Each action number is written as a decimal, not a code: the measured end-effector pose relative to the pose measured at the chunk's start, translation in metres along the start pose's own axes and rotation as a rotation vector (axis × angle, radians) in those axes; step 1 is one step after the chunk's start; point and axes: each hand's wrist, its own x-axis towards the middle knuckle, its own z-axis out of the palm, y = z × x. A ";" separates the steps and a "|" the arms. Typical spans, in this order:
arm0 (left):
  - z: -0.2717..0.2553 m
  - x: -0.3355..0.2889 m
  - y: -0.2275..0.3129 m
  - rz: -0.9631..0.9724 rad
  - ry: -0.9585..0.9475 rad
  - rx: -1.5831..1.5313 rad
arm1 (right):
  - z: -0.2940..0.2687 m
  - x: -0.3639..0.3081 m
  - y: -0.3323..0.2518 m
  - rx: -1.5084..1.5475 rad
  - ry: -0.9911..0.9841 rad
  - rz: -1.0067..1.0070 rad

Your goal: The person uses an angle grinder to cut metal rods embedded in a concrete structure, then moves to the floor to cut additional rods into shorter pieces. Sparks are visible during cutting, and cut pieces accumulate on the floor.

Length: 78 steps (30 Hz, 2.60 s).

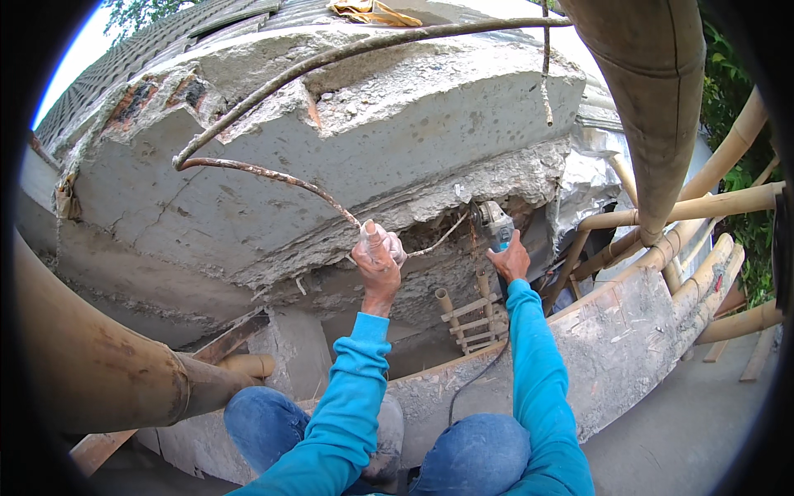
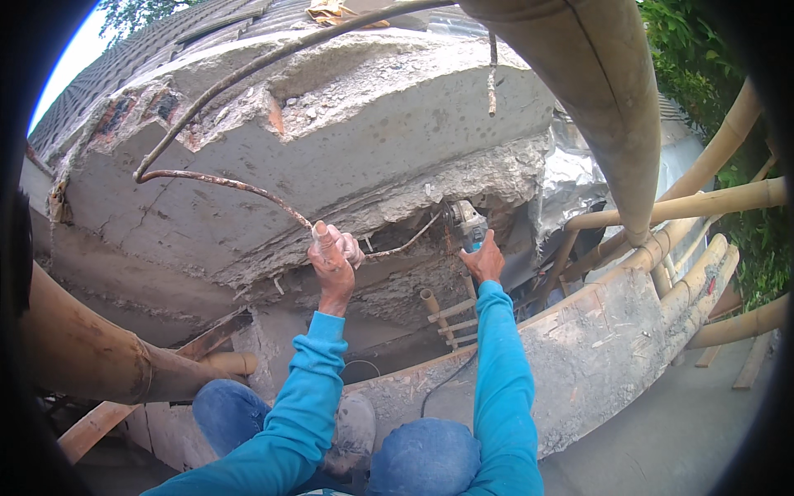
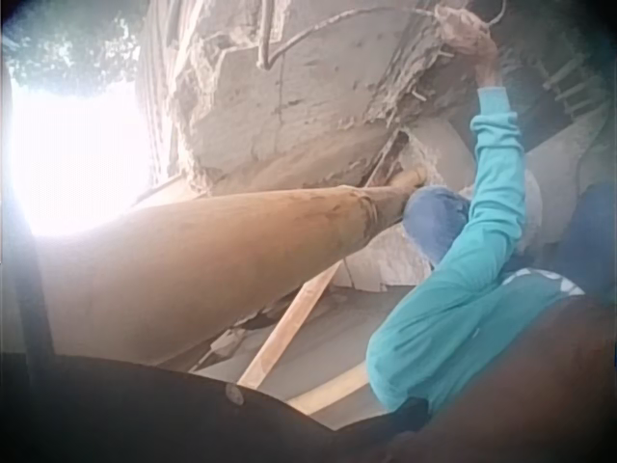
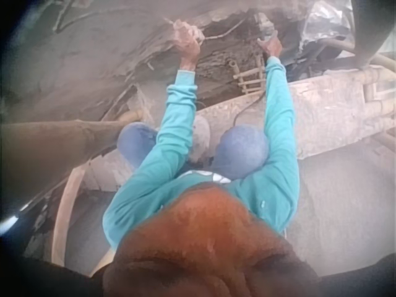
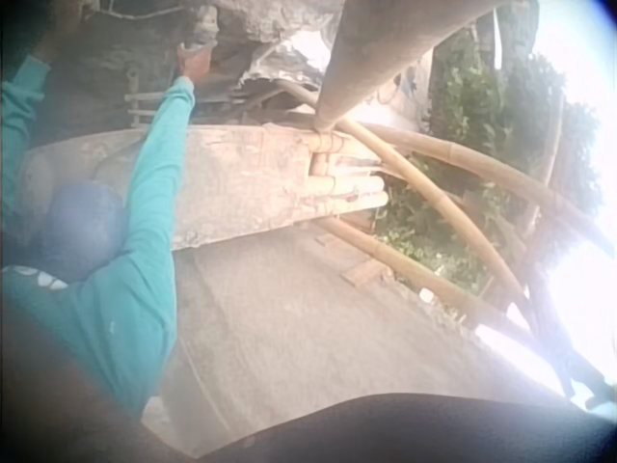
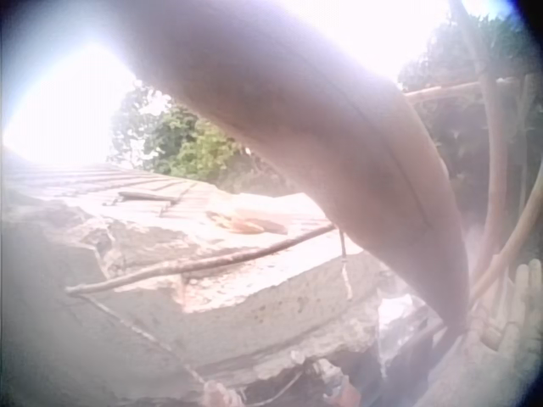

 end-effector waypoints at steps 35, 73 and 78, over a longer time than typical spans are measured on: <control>-0.001 0.001 0.002 0.011 0.030 -0.047 | 0.008 -0.004 0.007 -0.015 0.032 -0.026; -0.053 0.002 -0.021 -0.018 0.233 0.029 | -0.032 -0.030 0.012 0.082 0.146 0.087; -0.062 -0.002 -0.029 -0.024 0.297 0.039 | -0.056 -0.047 0.012 0.146 0.270 0.113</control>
